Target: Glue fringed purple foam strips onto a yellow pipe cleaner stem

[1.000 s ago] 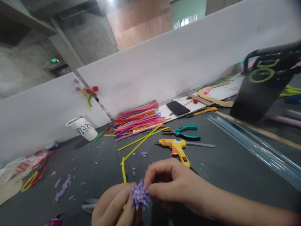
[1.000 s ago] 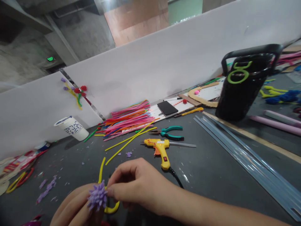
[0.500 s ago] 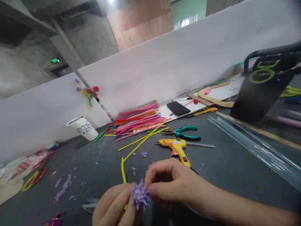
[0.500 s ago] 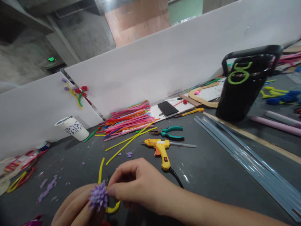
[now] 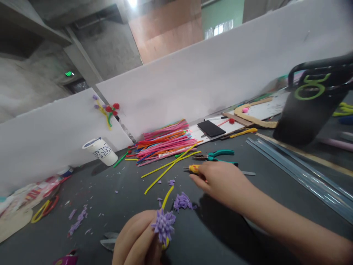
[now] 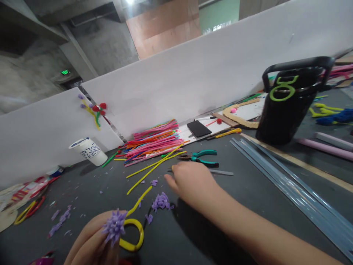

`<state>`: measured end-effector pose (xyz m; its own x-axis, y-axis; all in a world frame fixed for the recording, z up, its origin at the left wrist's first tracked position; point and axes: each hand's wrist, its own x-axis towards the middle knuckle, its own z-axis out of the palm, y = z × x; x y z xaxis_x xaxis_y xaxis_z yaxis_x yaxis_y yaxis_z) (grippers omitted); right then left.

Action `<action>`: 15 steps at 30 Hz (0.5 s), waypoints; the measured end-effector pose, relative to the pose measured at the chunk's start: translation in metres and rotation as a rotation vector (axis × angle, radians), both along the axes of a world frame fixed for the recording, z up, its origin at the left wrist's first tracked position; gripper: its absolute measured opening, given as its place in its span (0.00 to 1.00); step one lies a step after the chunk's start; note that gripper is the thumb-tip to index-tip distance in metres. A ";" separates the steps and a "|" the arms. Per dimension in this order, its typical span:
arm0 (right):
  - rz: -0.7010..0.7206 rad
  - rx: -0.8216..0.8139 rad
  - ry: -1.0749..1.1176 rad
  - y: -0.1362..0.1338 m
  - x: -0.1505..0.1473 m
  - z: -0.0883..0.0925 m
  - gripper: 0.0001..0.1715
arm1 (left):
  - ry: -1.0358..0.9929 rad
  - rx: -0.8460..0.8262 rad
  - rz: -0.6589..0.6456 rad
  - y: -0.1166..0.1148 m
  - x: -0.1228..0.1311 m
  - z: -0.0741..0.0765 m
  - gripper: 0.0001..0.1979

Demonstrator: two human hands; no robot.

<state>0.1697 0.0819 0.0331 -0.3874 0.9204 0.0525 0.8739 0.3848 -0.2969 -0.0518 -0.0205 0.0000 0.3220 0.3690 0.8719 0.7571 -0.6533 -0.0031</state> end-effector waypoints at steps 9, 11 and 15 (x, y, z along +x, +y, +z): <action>-0.134 -0.213 -0.166 0.033 0.019 -0.029 0.19 | -0.404 0.034 0.016 0.004 0.017 -0.005 0.10; -0.132 -0.251 -0.113 0.036 0.019 -0.033 0.17 | -0.449 0.020 0.006 0.003 0.021 -0.004 0.09; -0.139 -0.351 0.079 0.043 0.018 -0.039 0.17 | -0.588 -0.007 -0.034 0.001 0.026 -0.003 0.06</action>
